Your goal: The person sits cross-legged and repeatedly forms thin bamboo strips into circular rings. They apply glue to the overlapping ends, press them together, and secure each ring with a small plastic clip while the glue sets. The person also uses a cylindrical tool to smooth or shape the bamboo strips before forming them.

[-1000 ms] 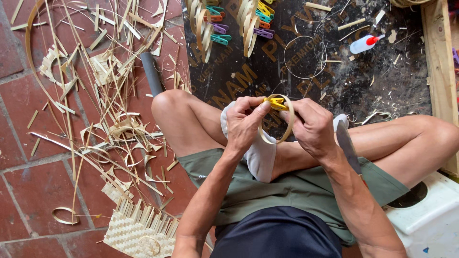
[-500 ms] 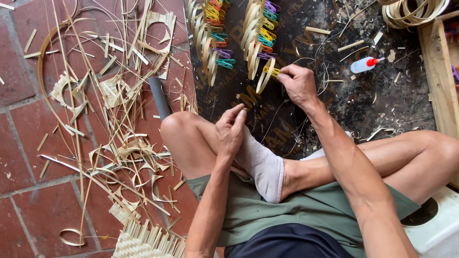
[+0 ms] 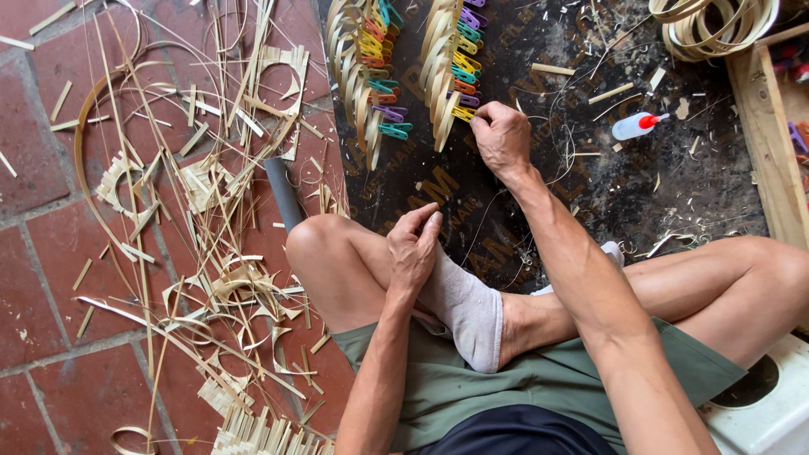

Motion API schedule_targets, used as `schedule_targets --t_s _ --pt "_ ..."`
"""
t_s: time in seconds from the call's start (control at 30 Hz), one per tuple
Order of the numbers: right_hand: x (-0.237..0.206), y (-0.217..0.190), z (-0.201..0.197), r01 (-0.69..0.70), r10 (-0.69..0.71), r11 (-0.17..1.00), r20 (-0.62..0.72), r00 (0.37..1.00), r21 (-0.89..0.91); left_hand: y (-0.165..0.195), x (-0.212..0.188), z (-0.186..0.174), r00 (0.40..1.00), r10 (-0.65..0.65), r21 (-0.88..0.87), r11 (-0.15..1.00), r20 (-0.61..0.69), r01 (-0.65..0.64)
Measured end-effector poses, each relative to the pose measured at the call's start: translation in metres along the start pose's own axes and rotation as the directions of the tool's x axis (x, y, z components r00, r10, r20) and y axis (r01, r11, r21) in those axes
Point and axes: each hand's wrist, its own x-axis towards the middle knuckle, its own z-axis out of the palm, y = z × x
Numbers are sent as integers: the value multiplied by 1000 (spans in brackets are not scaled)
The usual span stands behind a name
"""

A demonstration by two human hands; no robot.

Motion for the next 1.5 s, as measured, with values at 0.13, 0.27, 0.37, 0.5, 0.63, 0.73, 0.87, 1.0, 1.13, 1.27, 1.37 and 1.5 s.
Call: schedule_targets --t_s 0.13,0.27,0.37,0.5,0.63,0.73,0.87,1.0,1.13,1.27,1.37,1.5 --pt "14 -4 1 42 -43 999 -51 998 -20 2 -2 -1 1000 -12 11 1000 13 12" --pt "29 -6 0 65 -69 997 -100 993 -42 3 -2 0 999 -30 34 999 19 29" --pt "38 -6 1 28 -29 999 -76 997 -21 3 -2 1 999 -46 25 999 27 45" --pt "43 -1 6 -25 26 999 -37 999 28 2 -3 3 997 -70 5 998 36 70" --pt "34 13 7 141 -138 990 -142 980 17 -3 -7 6 995 -88 -61 994 36 91" --pt "14 26 -5 199 -202 979 -125 971 -40 -6 -11 7 998 -48 -52 997 32 50" --pt "-37 36 -48 280 -278 957 41 960 -74 -8 -17 6 994 -93 -105 990 56 99" --pt "-95 50 -123 238 -205 960 212 956 -146 -10 -21 5 995 -63 -62 996 77 68" --pt "-136 83 -203 164 -156 976 64 986 -143 -18 -25 4 994 -67 32 997 90 64" --pt "-172 149 -305 135 -190 943 -161 968 -306 -27 -31 3 991 -94 32 995 95 92" --pt "-202 204 -387 -171 102 974 -387 916 -150 -28 -38 2 993 -58 81 995 105 50" --pt "-249 254 -469 -395 463 884 -586 665 251 -24 -41 4 991 -20 -35 999 130 25"
